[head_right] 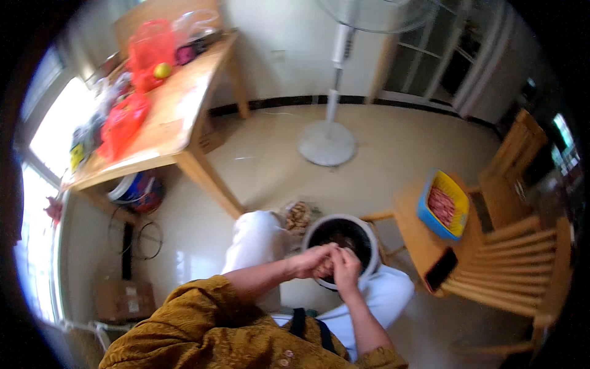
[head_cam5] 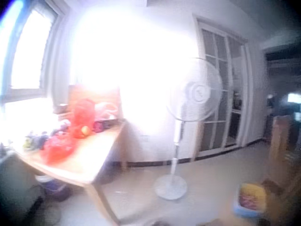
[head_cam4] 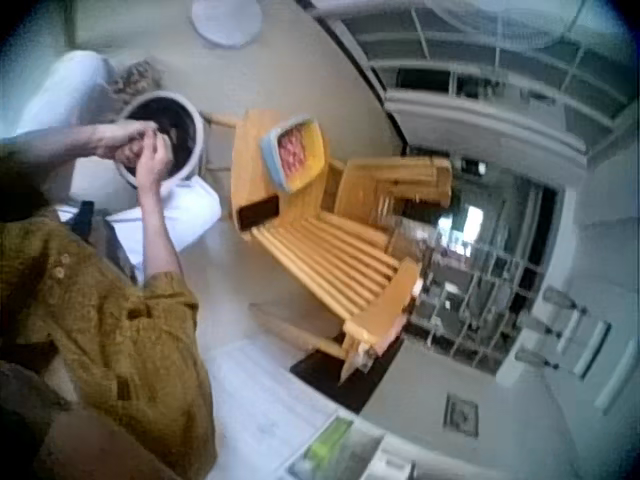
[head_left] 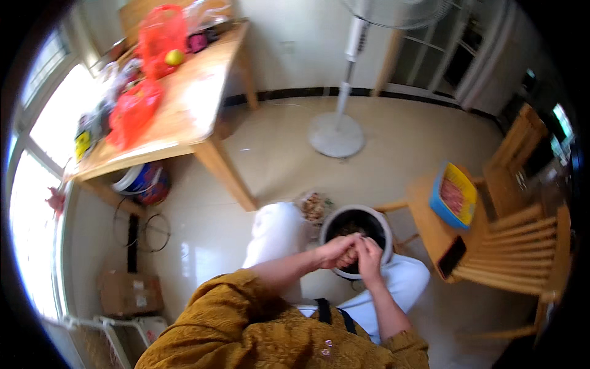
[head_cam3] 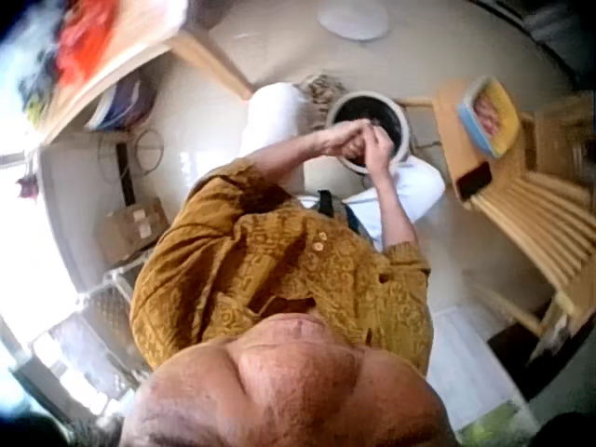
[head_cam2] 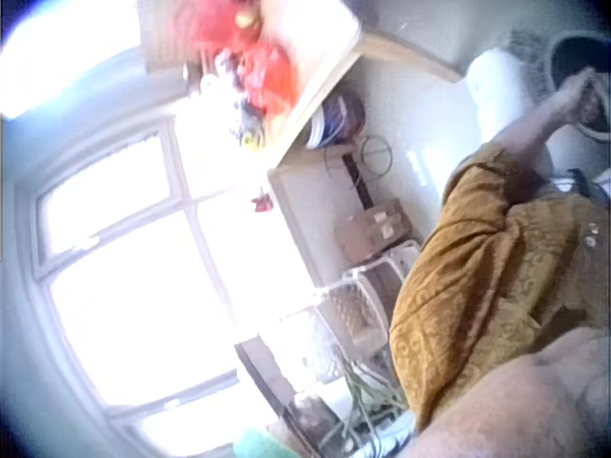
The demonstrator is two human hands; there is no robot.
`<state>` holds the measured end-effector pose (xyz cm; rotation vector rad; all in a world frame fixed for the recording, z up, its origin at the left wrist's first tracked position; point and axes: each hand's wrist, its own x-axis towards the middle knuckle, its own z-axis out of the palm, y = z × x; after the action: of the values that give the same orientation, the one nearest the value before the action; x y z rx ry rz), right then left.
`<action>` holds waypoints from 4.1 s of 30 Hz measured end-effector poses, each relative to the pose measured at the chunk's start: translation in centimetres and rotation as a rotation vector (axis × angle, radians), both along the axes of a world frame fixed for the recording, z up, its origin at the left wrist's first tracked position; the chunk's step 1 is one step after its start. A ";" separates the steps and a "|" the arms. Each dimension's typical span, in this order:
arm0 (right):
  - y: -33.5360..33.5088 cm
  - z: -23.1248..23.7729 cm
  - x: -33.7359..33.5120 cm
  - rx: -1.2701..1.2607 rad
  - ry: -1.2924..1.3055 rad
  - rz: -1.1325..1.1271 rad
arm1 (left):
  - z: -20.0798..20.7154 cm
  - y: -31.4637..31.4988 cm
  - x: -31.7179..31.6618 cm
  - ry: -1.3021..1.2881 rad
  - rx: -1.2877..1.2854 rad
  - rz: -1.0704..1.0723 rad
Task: The person peels peanuts by hand, removing the shells and placing the kernels into a yellow basket while discarded shells go into a white container.
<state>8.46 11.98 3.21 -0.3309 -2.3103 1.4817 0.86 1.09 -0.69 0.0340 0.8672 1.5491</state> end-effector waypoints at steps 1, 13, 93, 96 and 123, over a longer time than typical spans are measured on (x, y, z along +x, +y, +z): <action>0.1 -0.7 -0.1 -0.048 0.031 -0.043 | 3.3 -0.3 0.0 0.000 -0.011 0.003; -0.3 -0.2 -0.2 -0.206 0.000 -0.200 | 2.3 1.1 0.7 0.162 -0.089 0.162; 1.6 -1.3 0.6 0.194 0.014 0.045 | 1.4 0.3 -1.2 0.115 -0.033 0.261; 1.9 -1.4 0.2 -0.145 0.029 0.080 | 1.7 0.3 -1.0 0.140 -0.031 0.279; 2.3 -0.7 0.4 0.018 -0.015 0.032 | 1.1 -0.5 -0.4 0.302 0.032 -0.015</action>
<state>8.86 14.26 2.50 -0.3024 -2.3503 1.4771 0.46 0.57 0.37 0.3035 1.0759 1.5669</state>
